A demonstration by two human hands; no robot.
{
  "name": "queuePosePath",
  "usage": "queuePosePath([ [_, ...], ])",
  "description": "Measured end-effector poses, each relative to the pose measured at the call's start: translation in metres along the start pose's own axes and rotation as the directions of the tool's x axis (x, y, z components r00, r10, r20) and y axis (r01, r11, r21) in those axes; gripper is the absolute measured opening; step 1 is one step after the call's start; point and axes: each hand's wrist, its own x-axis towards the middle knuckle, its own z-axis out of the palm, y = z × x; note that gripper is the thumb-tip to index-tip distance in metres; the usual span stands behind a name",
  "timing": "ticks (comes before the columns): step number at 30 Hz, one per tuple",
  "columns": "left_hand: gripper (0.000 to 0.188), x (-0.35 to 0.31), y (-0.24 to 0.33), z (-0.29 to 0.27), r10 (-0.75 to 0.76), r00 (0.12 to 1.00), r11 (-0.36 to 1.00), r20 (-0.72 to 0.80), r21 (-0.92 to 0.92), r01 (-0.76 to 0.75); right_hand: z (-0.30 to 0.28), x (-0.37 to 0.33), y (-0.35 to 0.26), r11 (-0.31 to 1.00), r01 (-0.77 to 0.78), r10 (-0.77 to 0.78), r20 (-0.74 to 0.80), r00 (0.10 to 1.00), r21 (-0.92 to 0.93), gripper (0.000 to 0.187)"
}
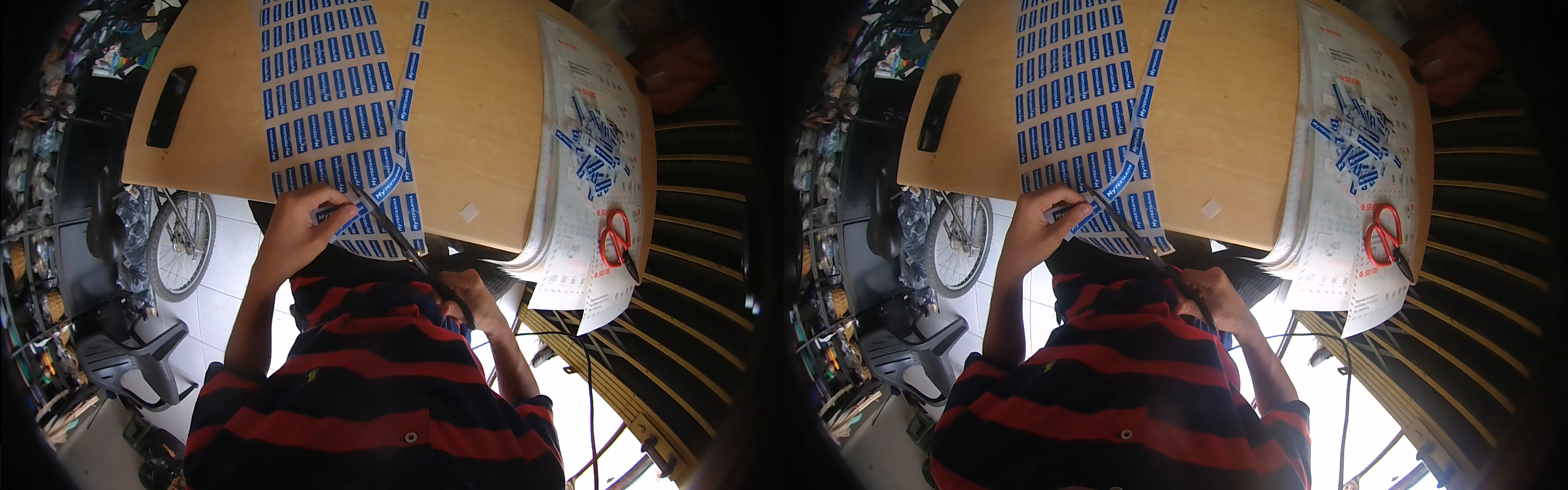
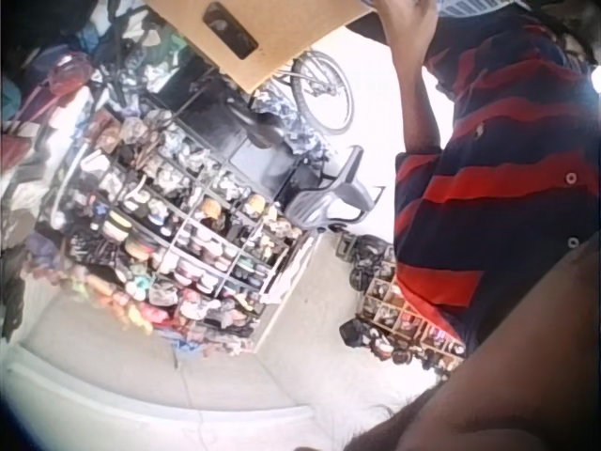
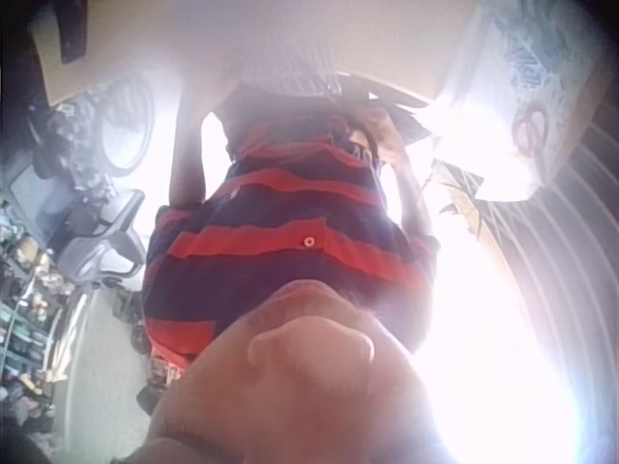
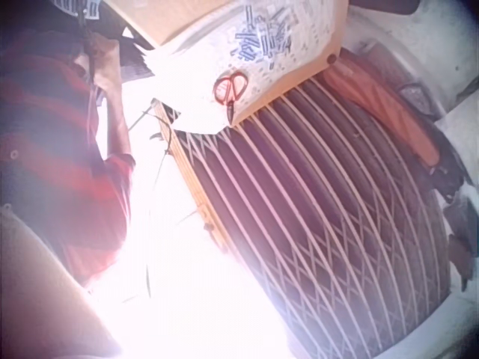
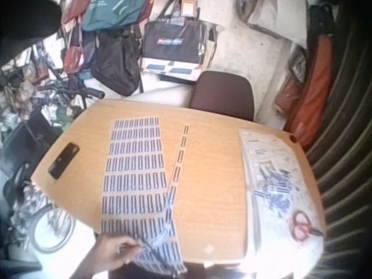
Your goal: The person cuts strips of stickers from a larger sheet using scissors and places the individual strips onto a pile.
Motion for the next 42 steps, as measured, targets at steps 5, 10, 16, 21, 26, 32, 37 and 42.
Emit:
queuePosePath([
  [5, 0.009, 0.003, -0.003, -0.007, -0.003, 0.997, 0.997, -0.077, 0.077, 0.009, 0.004, 0.001, -0.010, 0.995, -0.094, 0.094, -0.030, 0.995, 0.018, 0.053],
  [10, 0.010, 0.012, -0.006, 0.000, 0.127, 0.959, 0.966, -0.252, 0.251, -0.062, 0.007, -0.006, -0.015, 0.999, -0.040, 0.041, -0.027, 0.999, 0.028, 0.066],
  [16, 0.023, 0.026, 0.006, 0.025, 0.095, 0.963, 0.981, -0.254, 0.186, -0.048, -0.001, -0.031, -0.021, 0.996, -0.090, 0.091, -0.081, 0.993, 0.018, 0.083],
  [21, 0.028, 0.054, -0.029, 0.006, 0.300, 0.913, 0.848, -0.277, 0.516, -0.122, -0.001, -0.042, -0.017, 0.990, -0.125, 0.133, -0.120, 0.984, 0.071, 0.084],
  [26, 0.042, 0.023, 0.014, 0.025, 0.349, 0.925, 0.772, -0.149, 0.606, -0.194, 0.000, -0.048, -0.012, 0.987, -0.150, 0.157, -0.128, 0.979, 0.065, 0.086],
  [32, 0.045, 0.007, 0.002, 0.041, 0.340, 0.940, 0.797, -0.010, 0.534, -0.282, -0.005, -0.057, -0.007, 0.982, -0.183, 0.185, -0.054, 0.981, 0.044, 0.086],
  [37, 0.031, 0.003, -0.009, 0.036, 0.419, 0.906, 0.809, -0.058, 0.476, -0.344, -0.005, -0.055, -0.020, 0.980, -0.195, 0.195, -0.002, 0.981, 0.033, 0.079],
  [42, 0.032, -0.007, -0.018, 0.027, 0.405, 0.914, 0.848, -0.011, 0.377, -0.371, -0.012, -0.039, -0.024, 0.959, -0.275, 0.273, 0.041, 0.961, 0.071, 0.079],
])
